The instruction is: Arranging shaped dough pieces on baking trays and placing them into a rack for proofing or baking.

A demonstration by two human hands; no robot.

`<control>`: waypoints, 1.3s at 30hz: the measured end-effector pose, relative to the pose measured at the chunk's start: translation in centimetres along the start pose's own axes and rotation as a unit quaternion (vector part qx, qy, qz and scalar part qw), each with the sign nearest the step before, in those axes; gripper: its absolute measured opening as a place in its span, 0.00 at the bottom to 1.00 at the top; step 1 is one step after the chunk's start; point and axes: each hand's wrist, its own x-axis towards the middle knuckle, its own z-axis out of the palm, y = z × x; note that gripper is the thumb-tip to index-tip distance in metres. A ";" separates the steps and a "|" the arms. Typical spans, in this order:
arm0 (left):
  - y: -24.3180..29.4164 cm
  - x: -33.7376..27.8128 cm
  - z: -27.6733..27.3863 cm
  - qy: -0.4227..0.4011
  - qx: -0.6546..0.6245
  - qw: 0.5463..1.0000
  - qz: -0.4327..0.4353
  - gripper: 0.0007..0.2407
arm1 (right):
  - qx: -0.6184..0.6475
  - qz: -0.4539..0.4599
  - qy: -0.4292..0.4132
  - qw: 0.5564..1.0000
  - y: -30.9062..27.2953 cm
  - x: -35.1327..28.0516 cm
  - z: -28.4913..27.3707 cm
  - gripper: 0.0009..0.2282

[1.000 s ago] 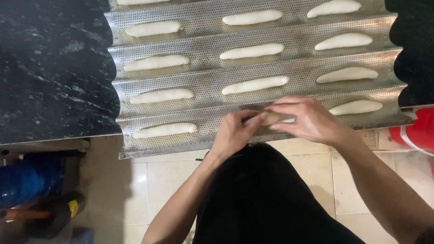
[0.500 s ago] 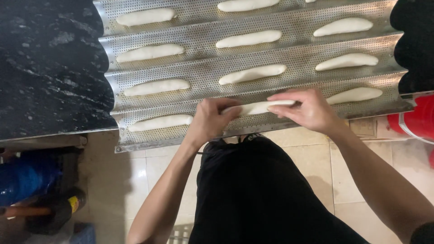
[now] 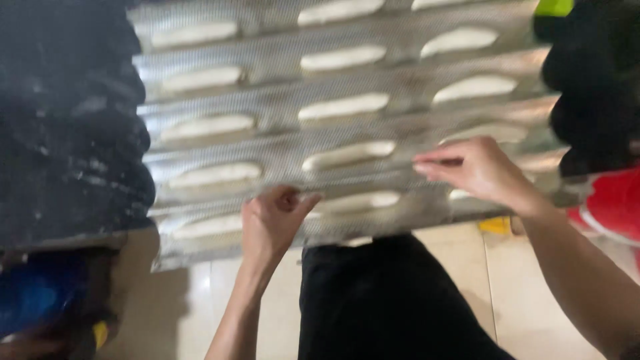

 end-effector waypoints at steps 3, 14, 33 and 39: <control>7.3 1.8 -1.1 -0.037 -0.094 0.995 -0.001 0.17 | -0.081 -0.116 0.081 0.987 1.8 6.5 -6.4 0.10; 24.4 27.5 12.8 0.077 -0.127 0.967 0.207 0.15 | -0.300 -0.293 -0.011 0.908 9.0 31.5 -14.9 0.11; 30.6 31.1 12.8 -0.193 -0.472 0.840 0.183 0.19 | 0.285 -0.150 -0.097 0.942 12.8 26.0 -22.3 0.22; 24.5 36.4 16.0 -0.056 -0.196 0.938 0.280 0.15 | -0.062 -0.280 0.063 0.956 17.0 27.1 -22.9 0.13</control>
